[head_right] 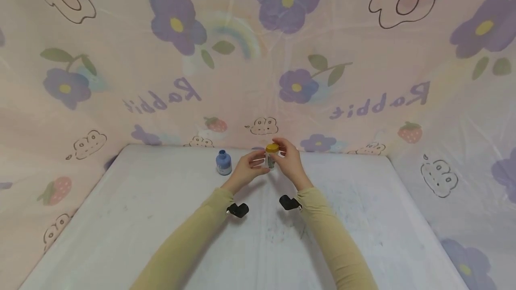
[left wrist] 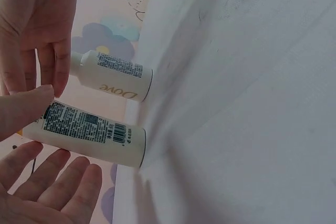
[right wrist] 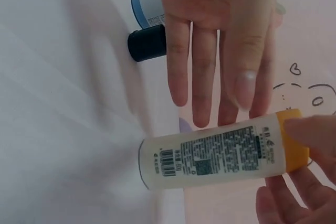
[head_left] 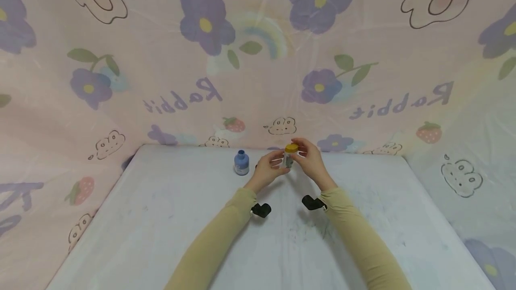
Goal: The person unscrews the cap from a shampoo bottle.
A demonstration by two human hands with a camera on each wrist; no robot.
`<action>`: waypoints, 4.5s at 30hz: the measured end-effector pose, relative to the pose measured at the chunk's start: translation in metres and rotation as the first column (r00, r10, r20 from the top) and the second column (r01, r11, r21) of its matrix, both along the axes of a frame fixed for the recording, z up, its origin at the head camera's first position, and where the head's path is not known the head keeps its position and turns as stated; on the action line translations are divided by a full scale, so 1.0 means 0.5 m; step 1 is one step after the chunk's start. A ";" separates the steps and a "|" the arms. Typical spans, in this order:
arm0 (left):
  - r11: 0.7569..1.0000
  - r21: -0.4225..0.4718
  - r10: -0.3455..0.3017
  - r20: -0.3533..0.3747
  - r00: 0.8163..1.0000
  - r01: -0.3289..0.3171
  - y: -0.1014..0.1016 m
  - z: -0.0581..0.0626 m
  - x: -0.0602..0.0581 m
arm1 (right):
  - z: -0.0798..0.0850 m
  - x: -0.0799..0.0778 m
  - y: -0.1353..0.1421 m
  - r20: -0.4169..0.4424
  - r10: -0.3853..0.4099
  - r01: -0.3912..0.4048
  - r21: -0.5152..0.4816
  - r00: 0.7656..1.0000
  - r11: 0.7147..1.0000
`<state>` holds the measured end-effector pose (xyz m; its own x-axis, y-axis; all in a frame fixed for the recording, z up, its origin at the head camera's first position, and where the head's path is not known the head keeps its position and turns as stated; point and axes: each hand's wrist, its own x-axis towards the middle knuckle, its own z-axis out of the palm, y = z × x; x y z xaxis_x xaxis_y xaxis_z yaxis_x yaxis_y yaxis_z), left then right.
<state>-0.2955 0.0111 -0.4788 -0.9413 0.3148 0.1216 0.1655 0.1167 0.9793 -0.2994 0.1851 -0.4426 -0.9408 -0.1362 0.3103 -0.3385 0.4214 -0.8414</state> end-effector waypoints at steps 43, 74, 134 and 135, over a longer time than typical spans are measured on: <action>0.993 -0.026 -0.118 -0.123 0.985 0.116 -0.066 0.064 0.154 | 0.055 0.160 -0.008 0.071 0.152 -0.145 -0.091 0.986 0.985; 0.998 -0.028 -0.054 -0.136 0.989 0.051 -0.066 0.025 0.174 | 0.019 0.195 -0.021 0.107 0.199 -0.166 -0.257 0.974 0.952; 0.987 -0.096 -0.140 -0.146 0.979 0.127 -0.107 0.029 0.159 | -0.024 0.208 -0.053 0.085 0.005 0.019 -0.280 0.996 0.960; 0.986 -0.091 -0.148 -0.130 0.980 0.137 -0.109 0.037 0.161 | -0.026 0.207 -0.053 0.083 0.021 0.004 -0.288 0.996 0.957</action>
<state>-0.2151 -0.0434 -0.4604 -0.8624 0.4588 0.2139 0.3172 0.1606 0.9347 -0.1961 0.1587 -0.4555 -0.9644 -0.0609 0.2572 -0.2637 0.1543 -0.9522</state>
